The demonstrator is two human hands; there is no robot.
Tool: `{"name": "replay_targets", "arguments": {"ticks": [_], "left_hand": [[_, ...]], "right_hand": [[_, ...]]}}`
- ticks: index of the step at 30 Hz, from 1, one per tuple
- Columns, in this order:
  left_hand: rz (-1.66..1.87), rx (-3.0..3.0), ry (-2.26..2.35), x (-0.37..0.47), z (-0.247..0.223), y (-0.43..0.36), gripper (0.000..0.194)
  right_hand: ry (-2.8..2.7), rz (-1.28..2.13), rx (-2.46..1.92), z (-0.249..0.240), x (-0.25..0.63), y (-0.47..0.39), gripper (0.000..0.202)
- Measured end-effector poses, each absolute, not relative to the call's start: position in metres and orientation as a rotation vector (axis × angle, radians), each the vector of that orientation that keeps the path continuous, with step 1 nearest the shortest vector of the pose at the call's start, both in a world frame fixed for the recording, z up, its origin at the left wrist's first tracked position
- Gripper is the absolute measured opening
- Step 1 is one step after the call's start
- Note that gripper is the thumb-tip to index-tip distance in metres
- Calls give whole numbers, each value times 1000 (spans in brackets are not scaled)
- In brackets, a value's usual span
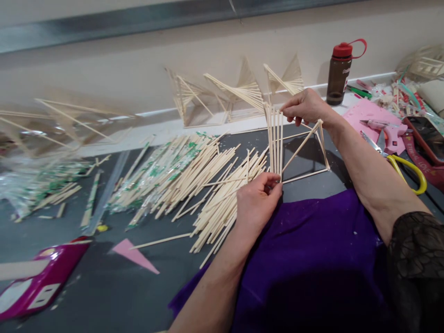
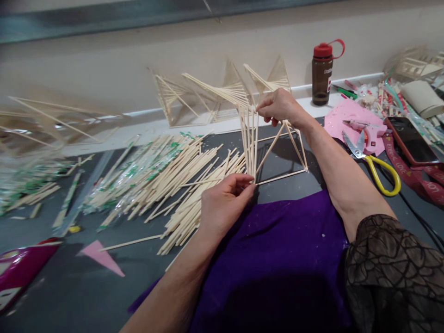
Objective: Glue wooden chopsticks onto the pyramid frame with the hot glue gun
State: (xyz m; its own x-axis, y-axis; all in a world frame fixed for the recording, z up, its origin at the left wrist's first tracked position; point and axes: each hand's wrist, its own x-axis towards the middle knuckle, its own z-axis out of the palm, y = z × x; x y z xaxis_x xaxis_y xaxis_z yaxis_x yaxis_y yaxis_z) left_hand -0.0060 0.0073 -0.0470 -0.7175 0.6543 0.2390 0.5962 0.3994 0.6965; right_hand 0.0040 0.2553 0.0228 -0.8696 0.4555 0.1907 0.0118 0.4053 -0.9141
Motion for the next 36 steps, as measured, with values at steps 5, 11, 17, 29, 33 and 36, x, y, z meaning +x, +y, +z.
{"name": "replay_targets", "arguments": {"ticks": [5, 11, 17, 29, 33, 36], "left_hand": [[1280, 1070, 2498, -7, -50, 8, 20], [1289, 1028, 2476, -7, -52, 8, 24], [1273, 1003, 2489, -5, -49, 8, 23], [1307, 889, 2451, -7, -53, 9, 19], [1328, 884, 2431, -7, -54, 10, 17], [1335, 876, 2430, -7, -54, 10, 17]], "right_hand": [[-2264, 1460, -393, 21, 3, 259, 22], [-2270, 1446, -376, 19, 2, 260, 19], [-2280, 1449, -381, 20, 2, 260, 17], [-2291, 1420, -420, 20, 1, 260, 21], [-2280, 1422, -411, 19, 0, 260, 19], [-2281, 1417, -406, 20, 0, 259, 19]]}}
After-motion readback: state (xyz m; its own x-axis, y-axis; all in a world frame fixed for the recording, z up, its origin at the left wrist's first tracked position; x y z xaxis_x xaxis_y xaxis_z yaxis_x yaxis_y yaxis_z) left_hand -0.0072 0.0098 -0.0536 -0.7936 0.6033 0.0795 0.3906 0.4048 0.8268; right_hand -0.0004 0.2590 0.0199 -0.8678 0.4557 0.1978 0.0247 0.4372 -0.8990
